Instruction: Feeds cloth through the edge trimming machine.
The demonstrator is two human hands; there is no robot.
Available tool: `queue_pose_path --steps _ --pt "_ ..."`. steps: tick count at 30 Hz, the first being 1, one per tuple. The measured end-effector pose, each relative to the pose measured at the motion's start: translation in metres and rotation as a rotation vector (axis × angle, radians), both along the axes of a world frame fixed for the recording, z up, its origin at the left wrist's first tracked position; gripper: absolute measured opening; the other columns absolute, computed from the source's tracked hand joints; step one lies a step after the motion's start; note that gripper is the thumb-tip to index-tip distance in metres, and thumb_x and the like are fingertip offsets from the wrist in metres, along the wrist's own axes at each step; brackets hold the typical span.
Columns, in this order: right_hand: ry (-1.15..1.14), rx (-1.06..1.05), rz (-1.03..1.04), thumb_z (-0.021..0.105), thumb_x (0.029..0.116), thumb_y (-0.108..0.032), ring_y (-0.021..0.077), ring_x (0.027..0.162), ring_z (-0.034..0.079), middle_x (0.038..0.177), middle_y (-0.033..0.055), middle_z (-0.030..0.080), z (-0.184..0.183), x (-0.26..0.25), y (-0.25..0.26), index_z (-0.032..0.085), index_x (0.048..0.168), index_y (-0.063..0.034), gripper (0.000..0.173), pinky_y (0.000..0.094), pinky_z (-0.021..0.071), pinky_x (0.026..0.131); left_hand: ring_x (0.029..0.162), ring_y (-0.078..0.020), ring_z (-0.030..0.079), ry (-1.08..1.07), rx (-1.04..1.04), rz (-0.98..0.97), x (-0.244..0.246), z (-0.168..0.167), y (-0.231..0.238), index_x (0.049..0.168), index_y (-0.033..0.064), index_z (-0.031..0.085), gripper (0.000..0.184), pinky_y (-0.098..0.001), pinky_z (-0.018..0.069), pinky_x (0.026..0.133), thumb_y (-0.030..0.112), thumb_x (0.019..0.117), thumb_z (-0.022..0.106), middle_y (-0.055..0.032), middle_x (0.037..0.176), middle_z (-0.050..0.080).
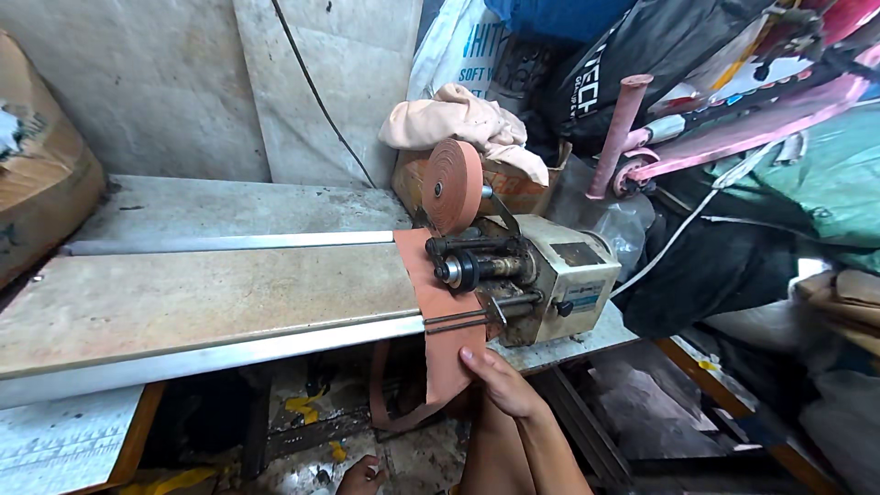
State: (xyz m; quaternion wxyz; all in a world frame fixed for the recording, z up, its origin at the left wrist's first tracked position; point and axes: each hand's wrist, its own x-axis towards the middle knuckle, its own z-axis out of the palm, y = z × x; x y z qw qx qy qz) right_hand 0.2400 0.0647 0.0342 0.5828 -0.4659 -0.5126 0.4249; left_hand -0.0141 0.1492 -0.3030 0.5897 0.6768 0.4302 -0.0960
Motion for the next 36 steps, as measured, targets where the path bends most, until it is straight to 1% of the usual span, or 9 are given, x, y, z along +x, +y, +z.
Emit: queue_pose_path --steps 11,15,18,24,28,32,36 --pt "0.004 -0.008 -0.007 0.040 0.1114 -0.028 0.0130 0.100 0.071 0.106 0.0041 0.074 -0.0007 0.0005 -0.0006 0.064 0.120 -0.0059 0.034 0.0355 0.0585 0.094 0.109 -0.0317 0.069 0.012 0.004 0.005 0.0003 0.0022 -0.0003 0.137 0.0052 0.061 0.058 -0.0533 0.0520 0.100 0.044 0.0951 0.070 -0.0177 0.118 0.072" --pt "0.011 -0.017 0.015 0.039 0.1117 -0.030 0.0189 0.099 0.073 0.106 0.0090 0.074 -0.0009 0.0016 -0.0004 0.062 0.121 -0.0027 0.037 0.0408 0.0602 0.093 0.111 -0.0311 0.069 0.011 0.003 0.002 0.0004 0.0025 -0.0006 0.139 0.0061 0.059 0.059 -0.0530 0.0517 0.101 0.045 0.0954 0.069 -0.0172 0.119 0.072" --pt "0.026 -0.017 0.036 0.038 0.1119 -0.030 0.0233 0.099 0.073 0.109 0.0135 0.073 -0.0015 0.0021 0.0001 0.060 0.126 0.0008 0.040 0.0443 0.0606 0.093 0.110 -0.0307 0.069 0.014 0.006 -0.002 0.0001 0.0007 0.0001 0.139 0.0064 0.059 0.060 -0.0528 0.0517 0.101 0.046 0.0952 0.069 -0.0170 0.118 0.072" --pt "0.006 -0.015 0.019 0.040 0.1115 -0.031 0.0196 0.103 0.071 0.113 0.0110 0.073 -0.0022 0.0026 -0.0003 0.060 0.127 -0.0003 0.040 0.0415 0.0587 0.096 0.111 -0.0318 0.069 0.009 0.001 -0.002 0.0003 0.0007 -0.0001 0.139 0.0057 0.059 0.060 -0.0533 0.0513 0.101 0.045 0.0956 0.069 -0.0178 0.119 0.071" --pt "0.025 -0.032 0.031 0.039 0.1116 -0.032 0.0239 0.100 0.073 0.111 0.0135 0.073 -0.0020 0.0024 -0.0005 0.059 0.128 0.0008 0.042 0.0452 0.0604 0.093 0.108 -0.0315 0.070 0.011 0.003 -0.009 0.0008 -0.0005 0.0008 0.138 0.0060 0.059 0.059 -0.0525 0.0527 0.099 0.044 0.0951 0.070 -0.0175 0.118 0.072" --pt "0.043 -0.039 0.052 0.038 0.1118 -0.032 0.0284 0.098 0.073 0.110 0.0167 0.072 -0.0015 0.0027 0.0002 0.057 0.131 0.0022 0.044 0.0489 0.0610 0.092 0.109 -0.0310 0.070 0.016 0.010 -0.017 0.0005 -0.0032 0.0007 0.138 0.0068 0.060 0.058 -0.0525 0.0525 0.100 0.045 0.0957 0.069 -0.0167 0.118 0.072" --pt "0.037 -0.049 0.061 0.036 0.1121 -0.032 0.0294 0.094 0.074 0.106 0.0180 0.073 -0.0007 0.0024 0.0002 0.054 0.134 0.0037 0.046 0.0492 0.0614 0.091 0.108 -0.0310 0.070 0.006 0.019 -0.001 0.0006 -0.0019 -0.0003 0.137 0.0061 0.061 0.057 -0.0527 0.0529 0.099 0.043 0.0947 0.071 -0.0171 0.117 0.072"
